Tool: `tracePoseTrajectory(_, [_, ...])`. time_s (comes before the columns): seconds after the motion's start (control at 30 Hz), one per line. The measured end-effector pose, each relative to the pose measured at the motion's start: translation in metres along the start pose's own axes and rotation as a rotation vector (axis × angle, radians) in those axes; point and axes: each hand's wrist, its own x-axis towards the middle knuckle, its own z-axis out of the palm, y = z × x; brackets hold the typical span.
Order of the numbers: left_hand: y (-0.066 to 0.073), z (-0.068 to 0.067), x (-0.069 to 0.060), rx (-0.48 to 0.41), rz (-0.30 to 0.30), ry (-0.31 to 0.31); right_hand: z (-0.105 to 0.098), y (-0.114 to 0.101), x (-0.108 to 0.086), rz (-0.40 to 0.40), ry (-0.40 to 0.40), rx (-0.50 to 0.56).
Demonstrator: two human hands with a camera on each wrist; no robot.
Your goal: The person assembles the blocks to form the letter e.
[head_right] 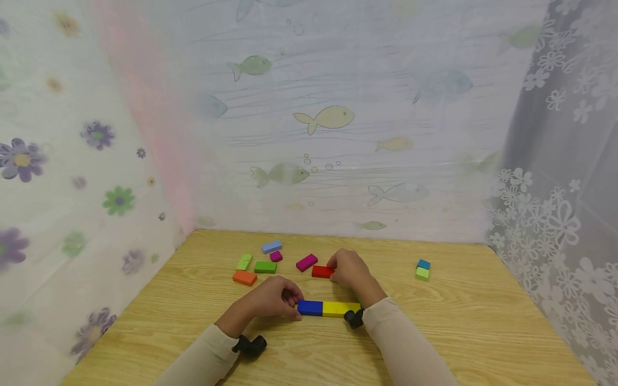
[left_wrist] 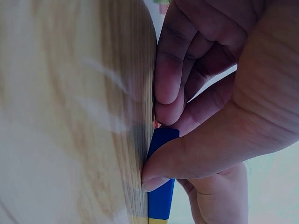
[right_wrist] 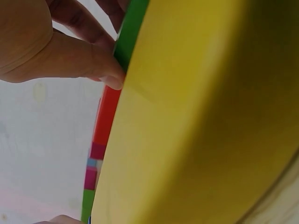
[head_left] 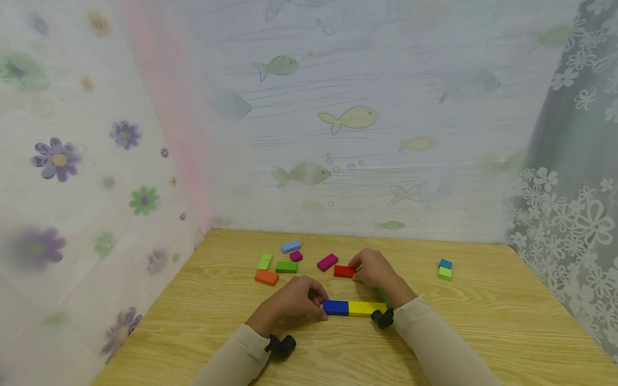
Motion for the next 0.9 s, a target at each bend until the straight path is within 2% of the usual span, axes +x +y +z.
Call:
tracePoseTrajectory(0.57, [-0.0004,0.0005,0.0000,-0.003,-0.006,-0.001,0.0000,0.0000,-0.0005,0.017,-0.011,0.007])
tracePoseTrajectory(0.9, [-0.0005,0.0007,0.0008,0.002,-0.010,-0.001,-0.0009,0.0002,-0.0007,-0.004,-0.006,-0.014])
